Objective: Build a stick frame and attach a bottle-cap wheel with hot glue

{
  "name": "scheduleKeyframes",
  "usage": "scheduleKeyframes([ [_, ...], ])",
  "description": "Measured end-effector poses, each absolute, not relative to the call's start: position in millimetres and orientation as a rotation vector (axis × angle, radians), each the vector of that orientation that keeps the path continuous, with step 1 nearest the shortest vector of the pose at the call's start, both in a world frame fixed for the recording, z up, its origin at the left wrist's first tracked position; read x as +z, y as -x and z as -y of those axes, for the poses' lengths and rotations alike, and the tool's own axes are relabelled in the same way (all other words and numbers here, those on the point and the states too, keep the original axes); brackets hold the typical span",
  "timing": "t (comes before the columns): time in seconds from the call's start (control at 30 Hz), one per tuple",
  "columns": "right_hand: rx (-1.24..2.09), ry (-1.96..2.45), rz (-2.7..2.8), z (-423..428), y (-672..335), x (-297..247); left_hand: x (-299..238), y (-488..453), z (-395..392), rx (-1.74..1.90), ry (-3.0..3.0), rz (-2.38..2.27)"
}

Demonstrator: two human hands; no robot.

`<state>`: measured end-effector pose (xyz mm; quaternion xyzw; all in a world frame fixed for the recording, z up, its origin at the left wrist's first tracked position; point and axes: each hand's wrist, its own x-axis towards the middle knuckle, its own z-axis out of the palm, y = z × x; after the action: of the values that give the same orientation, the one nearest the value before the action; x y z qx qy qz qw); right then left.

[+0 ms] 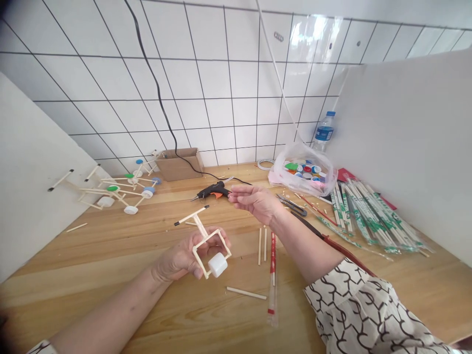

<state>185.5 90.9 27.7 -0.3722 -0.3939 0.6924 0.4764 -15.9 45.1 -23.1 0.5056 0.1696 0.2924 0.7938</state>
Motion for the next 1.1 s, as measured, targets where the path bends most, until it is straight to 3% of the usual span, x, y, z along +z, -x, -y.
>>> scheduleKeyframes([
  [0.53,1.409,1.017,1.153,-86.8,-173.4,18.5,-21.9,14.8,-44.2,0.649,-1.083,-0.365],
  [1.1,1.463,1.077,1.379,-80.4,-171.5,19.2,-21.1,14.4,-43.3,0.671,-1.089,-0.375],
])
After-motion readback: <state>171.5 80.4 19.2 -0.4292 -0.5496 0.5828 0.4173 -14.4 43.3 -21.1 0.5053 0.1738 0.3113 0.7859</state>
